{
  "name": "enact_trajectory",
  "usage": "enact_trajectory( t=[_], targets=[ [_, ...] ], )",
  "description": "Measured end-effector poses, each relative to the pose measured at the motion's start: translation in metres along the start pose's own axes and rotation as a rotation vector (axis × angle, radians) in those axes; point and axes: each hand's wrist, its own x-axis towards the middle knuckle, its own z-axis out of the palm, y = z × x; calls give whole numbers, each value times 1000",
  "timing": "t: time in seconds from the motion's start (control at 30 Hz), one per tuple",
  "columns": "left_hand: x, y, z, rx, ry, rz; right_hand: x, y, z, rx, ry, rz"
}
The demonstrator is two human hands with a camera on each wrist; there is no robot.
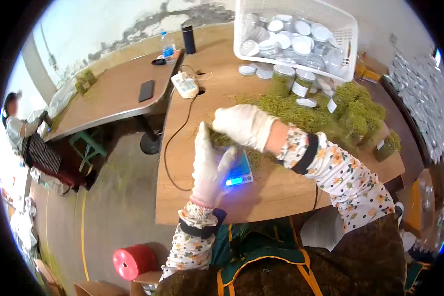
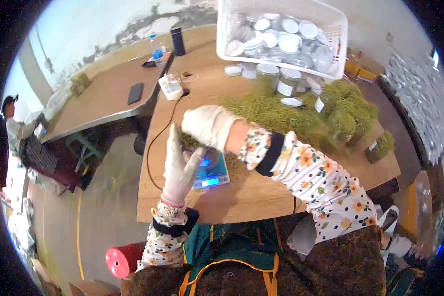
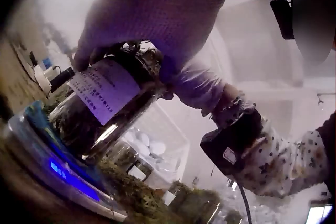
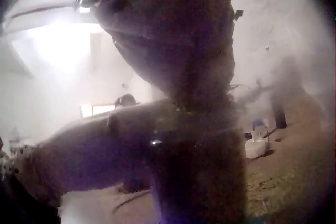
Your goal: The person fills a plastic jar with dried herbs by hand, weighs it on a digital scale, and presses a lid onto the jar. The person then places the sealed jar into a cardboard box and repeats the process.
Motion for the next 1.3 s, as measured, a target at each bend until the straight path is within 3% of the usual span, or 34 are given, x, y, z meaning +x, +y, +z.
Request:
enact_trajectory(
  t=[0.07,0.2,0.27,0.4,0.47,0.5,0.53,0.6,0.63,0.67,0.7,0.77,0.8,0.87,0.97,1.0,1.07,1.2,1.3],
  targets=[
    [0,7,-2,-82,-50,-61,13,-4,3,71,-161,69],
    [2,2,0,-57,-19,36,30,-14,5,177,-205,189],
    [3,15,-4,-123,-4,64,29,-12,0,74,-217,75],
    [4,17,-12,0,-72,68,21,3,-7,88,-250,58],
    [6,18,-16,39,-87,84,24,26,-21,45,-329,-105],
    [7,20,-18,46,-83,94,9,30,-47,361,-383,144],
    [9,22,-20,51,-80,105,-8,37,-74,430,-374,235],
    [10,24,-23,36,-67,106,-48,69,-83,789,-129,430],
    [11,24,-25,15,-58,116,-65,90,-82,852,-100,542],
    [10,23,-27,12,-52,116,-84,105,-81,845,-56,692],
    [10,22,-31,43,-45,126,-104,130,-68,655,-39,780],
    [6,24,-38,18,-36,68,-139,165,-45,131,-277,748],
    [3,22,-40,17,-30,71,-151,190,-19,72,-464,821],
    [-6,16,-46,-3,-13,14,-183,178,-1,264,-400,967],
    [-20,15,-54,45,-1,-39,-194,173,36,203,-355,887],
    [-25,17,-59,67,-9,-63,-202,182,45,271,-436,1033],
    [-33,13,-67,72,7,-85,-226,213,88,291,-222,949],
    [-43,5,-77,39,8,-153,-231,224,98,307,-74,999],
    [-47,-10,-75,8,17,-149,-242,223,88,254,156,832]
  ],
)
